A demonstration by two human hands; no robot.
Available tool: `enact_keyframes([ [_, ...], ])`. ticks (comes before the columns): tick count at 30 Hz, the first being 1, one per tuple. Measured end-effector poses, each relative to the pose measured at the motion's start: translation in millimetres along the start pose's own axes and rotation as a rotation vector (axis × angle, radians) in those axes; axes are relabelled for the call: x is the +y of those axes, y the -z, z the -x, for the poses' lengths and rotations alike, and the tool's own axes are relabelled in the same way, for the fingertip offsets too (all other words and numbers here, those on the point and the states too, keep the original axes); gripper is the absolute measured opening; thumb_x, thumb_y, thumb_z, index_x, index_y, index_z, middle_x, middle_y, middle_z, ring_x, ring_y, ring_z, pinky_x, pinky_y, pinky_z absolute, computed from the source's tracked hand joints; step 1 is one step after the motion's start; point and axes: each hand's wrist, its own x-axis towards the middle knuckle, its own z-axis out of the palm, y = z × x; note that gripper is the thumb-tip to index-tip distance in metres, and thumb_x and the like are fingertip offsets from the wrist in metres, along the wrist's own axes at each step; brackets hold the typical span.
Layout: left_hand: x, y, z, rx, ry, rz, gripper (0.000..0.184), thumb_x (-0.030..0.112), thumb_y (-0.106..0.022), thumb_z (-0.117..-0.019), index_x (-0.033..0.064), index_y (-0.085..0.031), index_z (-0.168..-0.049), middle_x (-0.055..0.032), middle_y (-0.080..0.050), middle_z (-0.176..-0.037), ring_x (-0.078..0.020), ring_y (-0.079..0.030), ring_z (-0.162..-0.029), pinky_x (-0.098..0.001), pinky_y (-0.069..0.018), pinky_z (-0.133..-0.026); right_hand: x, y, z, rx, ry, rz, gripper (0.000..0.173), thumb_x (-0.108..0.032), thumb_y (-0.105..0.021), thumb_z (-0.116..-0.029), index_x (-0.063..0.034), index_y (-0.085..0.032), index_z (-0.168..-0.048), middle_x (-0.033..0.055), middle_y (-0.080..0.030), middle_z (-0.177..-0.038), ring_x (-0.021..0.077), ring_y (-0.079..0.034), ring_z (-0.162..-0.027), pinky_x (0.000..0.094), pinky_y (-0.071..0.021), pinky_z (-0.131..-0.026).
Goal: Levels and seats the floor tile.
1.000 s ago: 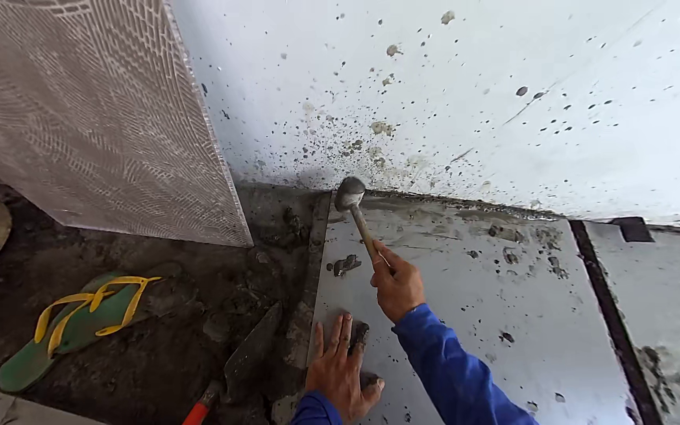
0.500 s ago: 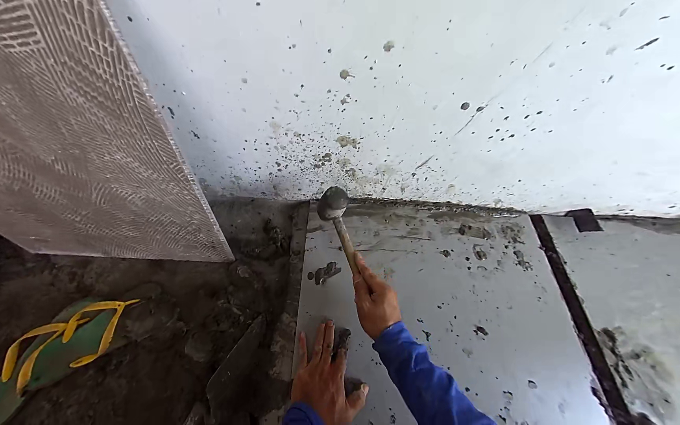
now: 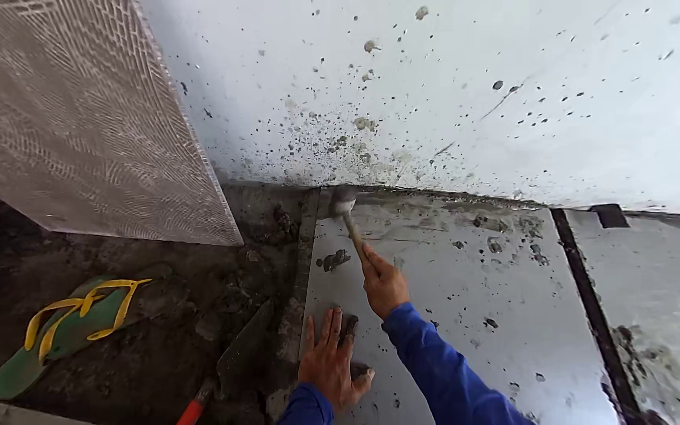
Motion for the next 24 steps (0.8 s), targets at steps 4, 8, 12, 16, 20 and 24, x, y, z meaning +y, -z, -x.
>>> enact_keyframes([
  [4,-1,4,-6,-0.023,0.002,0.018,0.092,0.088,-0.040,-0.0820,0.0214,-0.062,-0.142,-0.0124,-0.033,-0.167,-0.0341,-0.027,-0.156,-0.0727,-0.0122,-0.121,-1,-3,8,0.126,0.122,-0.010,0.044,-0.028,-0.046,-0.1089,-0.0227,-0.053,-0.153,0.0083,-0.069,-0.076,0.0206,-0.062,-0.056,0.0453,-0.0554,-0.056],
  [8,1,6,-2,-0.124,0.013,0.010,0.092,0.086,-0.033,-0.0869,0.0215,-0.058,-0.147,-0.0102,-0.022,-0.171,-0.0314,-0.015,-0.159,-0.0701,-0.0055,-0.123,5,13,8,-0.035,0.005,0.011,0.044,-0.031,-0.045,-0.1090,-0.0206,-0.054,-0.151,0.0140,-0.071,-0.083,0.0288,-0.067,-0.067,0.0549,-0.0564,-0.067],
  [12,-1,-1,-1,-0.039,-0.010,0.019,0.091,0.084,-0.038,-0.0860,0.0177,-0.061,-0.143,-0.0134,-0.023,-0.171,-0.0334,-0.013,-0.159,-0.0699,-0.0042,-0.123,10,39,52,0.083,0.143,-0.141,0.052,-0.033,-0.050,-0.1069,-0.0145,-0.046,-0.156,0.0052,-0.065,-0.072,0.0165,-0.056,-0.049,0.0383,-0.0519,-0.046],
  [16,-10,8,-3,-0.036,-0.075,0.050,0.089,0.080,-0.041,-0.0891,0.0157,-0.054,-0.150,-0.0150,-0.018,-0.172,-0.0341,-0.010,-0.160,-0.0690,-0.0032,-0.124,32,68,129,0.048,0.215,-0.151,0.058,-0.034,-0.039,-0.1082,-0.0205,-0.028,-0.164,0.0026,-0.066,-0.077,0.0162,-0.056,-0.048,0.0368,-0.0514,-0.040],
  [20,-49,13,2,-0.058,-0.271,-0.018,0.074,0.073,-0.035,-0.0960,0.0197,-0.064,-0.138,-0.0099,-0.026,-0.170,-0.0303,-0.020,-0.158,-0.0699,-0.0069,-0.123,57,79,202,0.077,0.204,-0.145,0.053,-0.031,-0.037,-0.1084,-0.0261,-0.036,-0.161,0.0011,-0.065,-0.078,0.0125,-0.049,-0.044,0.0324,-0.0447,-0.036],
  [24,-56,12,0,-0.013,-0.303,-0.041,0.074,0.071,-0.029,-0.0978,0.0187,-0.066,-0.136,-0.0090,-0.025,-0.171,-0.0305,-0.018,-0.159,-0.0700,-0.0037,-0.123,99,57,251,0.110,0.237,-0.058,0.050,-0.035,-0.037,-0.1102,-0.0179,-0.044,-0.157,0.0007,-0.065,-0.075,0.0087,-0.056,-0.051,0.0297,-0.0501,-0.043],
])
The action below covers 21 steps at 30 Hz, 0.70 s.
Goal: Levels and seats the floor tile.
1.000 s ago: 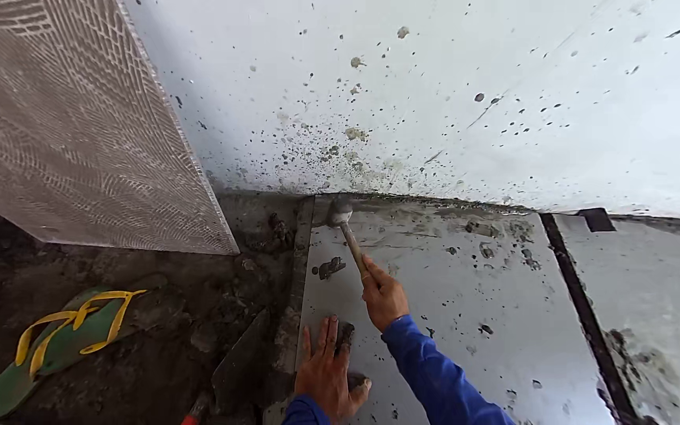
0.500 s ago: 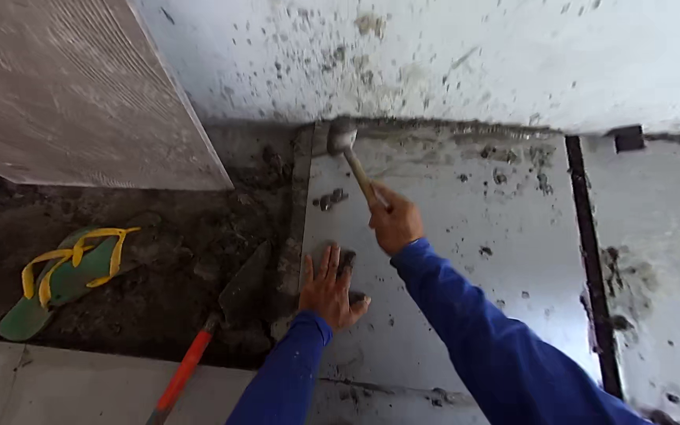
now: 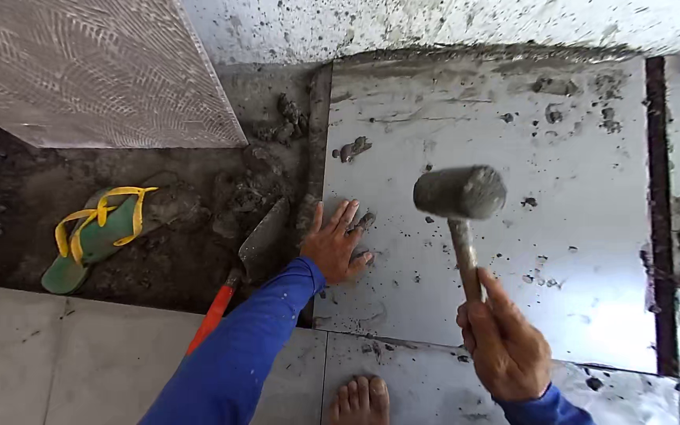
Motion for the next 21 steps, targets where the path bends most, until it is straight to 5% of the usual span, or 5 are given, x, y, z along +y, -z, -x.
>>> enact_keyframes([
  [5,-1,0,1,0.027,0.006,0.004,0.066,0.063,-0.033,-0.1006,0.0163,-0.066,-0.134,-0.0081,-0.026,-0.170,-0.0292,-0.018,-0.159,-0.0698,-0.0040,-0.124,24,-9,52,-0.114,-0.088,0.118,0.048,-0.034,-0.039,-0.1087,-0.0144,-0.056,-0.149,0.0044,-0.072,-0.080,0.0086,-0.063,-0.059,0.0329,-0.0572,-0.054],
  [15,-1,-6,-1,0.078,0.053,-0.025,0.065,0.057,-0.028,-0.1023,0.0145,-0.067,-0.132,-0.0073,-0.029,-0.169,-0.0281,-0.020,-0.158,-0.0699,-0.0051,-0.123,26,-9,89,-0.132,-0.012,0.039,0.045,-0.030,-0.042,-0.1095,-0.0116,-0.057,-0.148,0.0085,-0.074,-0.090,0.0082,-0.067,-0.069,0.0292,-0.0601,-0.066],
  [19,1,1,5,0.092,0.071,0.008,0.064,0.058,-0.038,-0.1014,0.0133,-0.065,-0.138,-0.0085,-0.028,-0.170,-0.0298,-0.016,-0.159,-0.0692,-0.0020,-0.125,30,-7,80,-0.211,-0.057,0.117,0.045,-0.032,-0.046,-0.1075,-0.0131,-0.059,-0.146,0.0060,-0.078,-0.099,0.0132,-0.073,-0.073,0.0384,-0.0629,-0.068],
  [21,-1,0,6,0.129,0.066,-0.008,0.063,0.059,-0.042,-0.0986,0.0146,-0.066,-0.137,-0.0060,-0.031,-0.169,-0.0269,-0.018,-0.159,-0.0678,-0.0042,-0.126,14,3,67,-0.213,-0.086,0.092,0.048,-0.033,-0.050,-0.1069,-0.0122,-0.054,-0.150,0.0054,-0.073,-0.078,0.0152,-0.066,-0.059,0.0409,-0.0596,-0.057],
])
